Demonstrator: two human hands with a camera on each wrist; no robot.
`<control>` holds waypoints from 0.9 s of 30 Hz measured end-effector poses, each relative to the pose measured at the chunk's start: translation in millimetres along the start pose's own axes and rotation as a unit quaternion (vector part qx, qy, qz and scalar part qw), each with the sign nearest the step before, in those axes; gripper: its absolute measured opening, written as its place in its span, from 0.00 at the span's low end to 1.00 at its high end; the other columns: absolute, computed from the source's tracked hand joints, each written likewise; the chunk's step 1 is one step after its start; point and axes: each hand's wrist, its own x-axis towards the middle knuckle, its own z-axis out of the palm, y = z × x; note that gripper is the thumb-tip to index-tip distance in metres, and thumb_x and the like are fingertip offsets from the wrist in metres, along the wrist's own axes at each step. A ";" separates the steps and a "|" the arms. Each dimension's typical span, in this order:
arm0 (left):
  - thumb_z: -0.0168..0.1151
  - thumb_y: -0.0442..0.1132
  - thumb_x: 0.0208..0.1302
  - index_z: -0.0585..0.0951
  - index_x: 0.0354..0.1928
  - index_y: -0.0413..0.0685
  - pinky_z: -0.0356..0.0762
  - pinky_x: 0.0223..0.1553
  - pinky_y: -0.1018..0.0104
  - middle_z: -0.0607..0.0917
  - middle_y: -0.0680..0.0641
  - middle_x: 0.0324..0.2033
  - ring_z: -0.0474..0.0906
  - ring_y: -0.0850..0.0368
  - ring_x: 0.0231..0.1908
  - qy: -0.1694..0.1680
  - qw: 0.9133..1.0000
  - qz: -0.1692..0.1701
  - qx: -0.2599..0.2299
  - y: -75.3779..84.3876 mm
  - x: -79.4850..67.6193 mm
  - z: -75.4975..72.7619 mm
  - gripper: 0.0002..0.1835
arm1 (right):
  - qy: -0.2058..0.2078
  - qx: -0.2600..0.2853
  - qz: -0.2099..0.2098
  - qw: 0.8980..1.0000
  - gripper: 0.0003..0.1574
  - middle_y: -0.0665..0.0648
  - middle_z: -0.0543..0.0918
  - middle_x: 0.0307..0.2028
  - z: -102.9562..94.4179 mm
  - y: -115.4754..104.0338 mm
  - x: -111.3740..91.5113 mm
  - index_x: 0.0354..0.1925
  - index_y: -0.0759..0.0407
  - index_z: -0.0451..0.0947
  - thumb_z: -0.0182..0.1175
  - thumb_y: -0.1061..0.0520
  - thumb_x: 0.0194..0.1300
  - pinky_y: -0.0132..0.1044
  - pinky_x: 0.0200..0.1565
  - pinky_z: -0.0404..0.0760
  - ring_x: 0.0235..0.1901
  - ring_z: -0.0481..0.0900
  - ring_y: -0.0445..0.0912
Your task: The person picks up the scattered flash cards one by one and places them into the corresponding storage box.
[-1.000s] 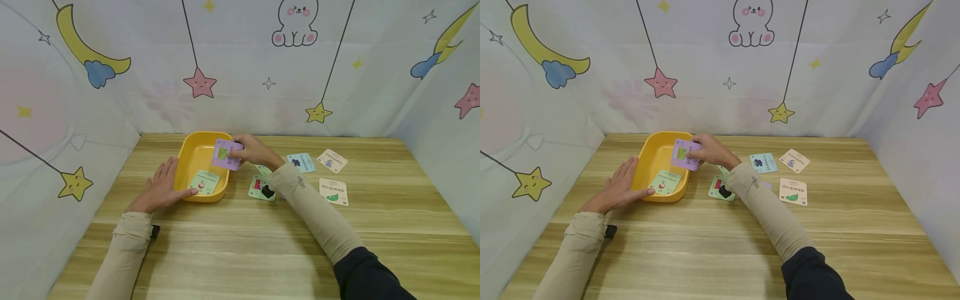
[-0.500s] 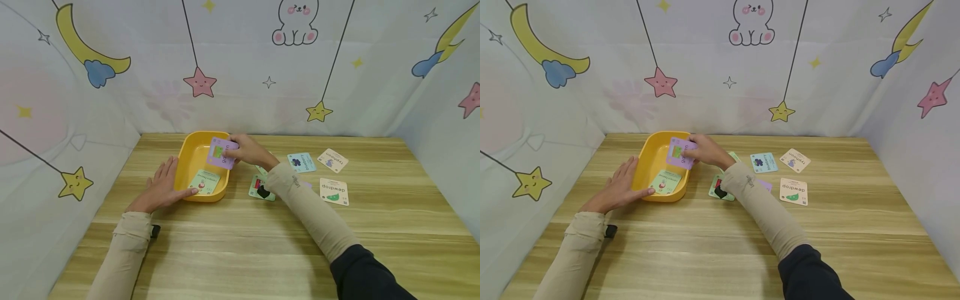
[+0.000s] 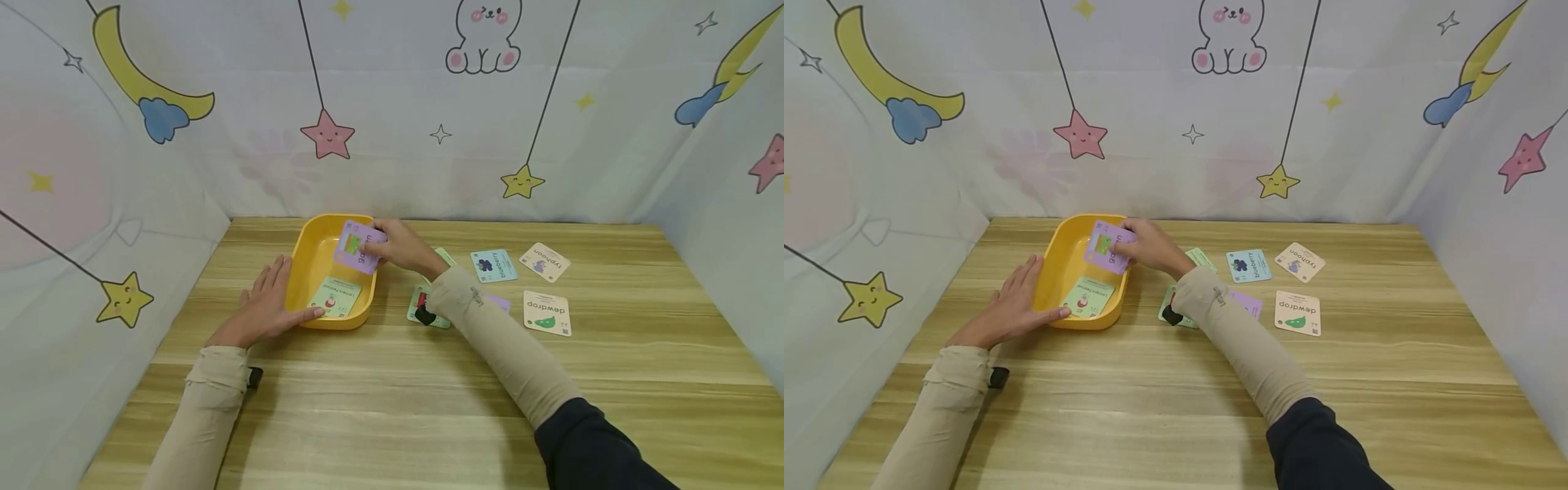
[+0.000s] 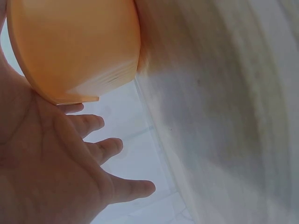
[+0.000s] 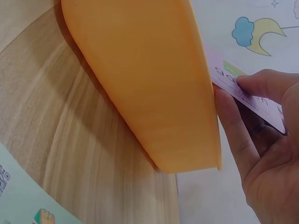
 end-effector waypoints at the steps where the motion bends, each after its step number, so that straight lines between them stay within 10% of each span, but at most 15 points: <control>1: 0.58 0.77 0.58 0.34 0.81 0.46 0.34 0.64 0.16 0.33 0.40 0.81 0.32 0.28 0.77 0.000 1.000 0.000 -0.001 0.1 0.1 -0.2 0.67 | 0.002 -0.001 0.001 1.000 0.13 0.60 0.85 0.39 0.4 0.1 0.3 0.47 0.63 0.77 0.66 0.57 0.70 0.58 0.45 0.85 0.36 0.86 0.50; 27: 0.57 0.77 0.59 0.33 0.81 0.47 0.34 0.63 0.16 0.32 0.40 0.81 0.32 0.28 0.77 0.001 1.000 0.003 -0.002 -0.4 0.0 0.6 0.67 | 0.003 -0.053 0.013 0.999 0.13 0.58 0.84 0.38 14.9 -0.9 15.7 0.47 0.62 0.78 0.66 0.55 0.70 0.42 0.39 0.86 0.33 0.83 0.46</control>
